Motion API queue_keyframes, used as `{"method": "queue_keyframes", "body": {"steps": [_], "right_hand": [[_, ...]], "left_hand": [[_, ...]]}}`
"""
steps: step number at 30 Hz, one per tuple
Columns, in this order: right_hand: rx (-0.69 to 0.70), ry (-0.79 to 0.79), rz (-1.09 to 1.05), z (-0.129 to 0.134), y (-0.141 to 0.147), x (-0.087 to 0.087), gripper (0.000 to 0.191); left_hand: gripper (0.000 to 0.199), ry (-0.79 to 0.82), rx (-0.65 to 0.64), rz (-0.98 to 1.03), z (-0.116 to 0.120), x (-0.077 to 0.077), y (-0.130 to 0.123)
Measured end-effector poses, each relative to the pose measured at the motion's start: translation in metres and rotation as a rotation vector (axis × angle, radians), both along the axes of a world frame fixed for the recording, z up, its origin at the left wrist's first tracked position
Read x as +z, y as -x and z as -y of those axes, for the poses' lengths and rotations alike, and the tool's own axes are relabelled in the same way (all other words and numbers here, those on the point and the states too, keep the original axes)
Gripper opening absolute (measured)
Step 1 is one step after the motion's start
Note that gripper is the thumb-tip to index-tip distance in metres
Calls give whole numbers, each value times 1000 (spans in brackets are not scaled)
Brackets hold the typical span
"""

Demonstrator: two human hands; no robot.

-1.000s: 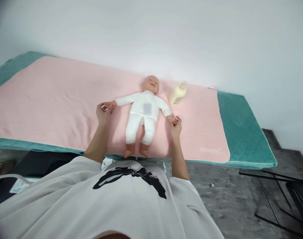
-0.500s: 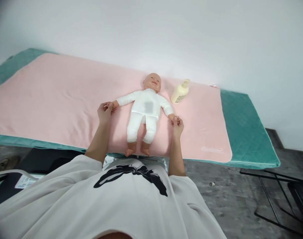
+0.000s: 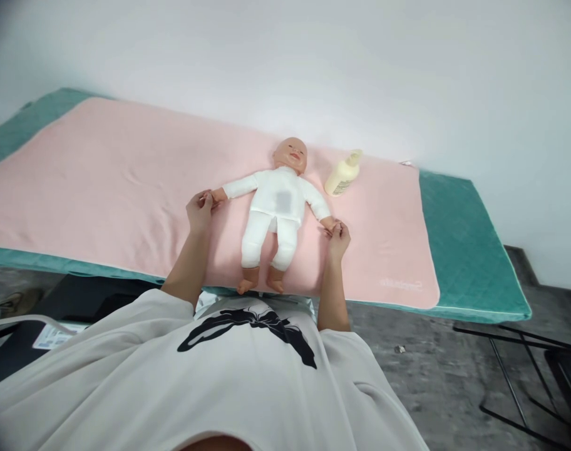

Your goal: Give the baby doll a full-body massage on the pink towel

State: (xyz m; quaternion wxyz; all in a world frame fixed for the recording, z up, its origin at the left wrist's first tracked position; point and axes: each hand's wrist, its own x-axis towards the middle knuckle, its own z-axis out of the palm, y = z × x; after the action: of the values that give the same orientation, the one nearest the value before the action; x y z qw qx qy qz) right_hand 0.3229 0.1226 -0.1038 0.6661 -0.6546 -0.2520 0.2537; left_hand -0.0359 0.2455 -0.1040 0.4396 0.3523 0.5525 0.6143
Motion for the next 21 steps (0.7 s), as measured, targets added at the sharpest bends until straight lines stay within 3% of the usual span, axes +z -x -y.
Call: {"method": "queue_keyframes", "body": {"steps": [7, 13, 21], "right_hand": [[65, -65, -15, 3, 1, 2, 45], [9, -53, 19, 4, 7, 3, 45], [-55, 8, 60, 3, 9, 3, 47]], "left_hand": [[30, -25, -23, 18, -2, -5, 6], [38, -51, 4, -60, 0, -5, 5], [23, -5, 26, -16, 3, 6, -2]]}}
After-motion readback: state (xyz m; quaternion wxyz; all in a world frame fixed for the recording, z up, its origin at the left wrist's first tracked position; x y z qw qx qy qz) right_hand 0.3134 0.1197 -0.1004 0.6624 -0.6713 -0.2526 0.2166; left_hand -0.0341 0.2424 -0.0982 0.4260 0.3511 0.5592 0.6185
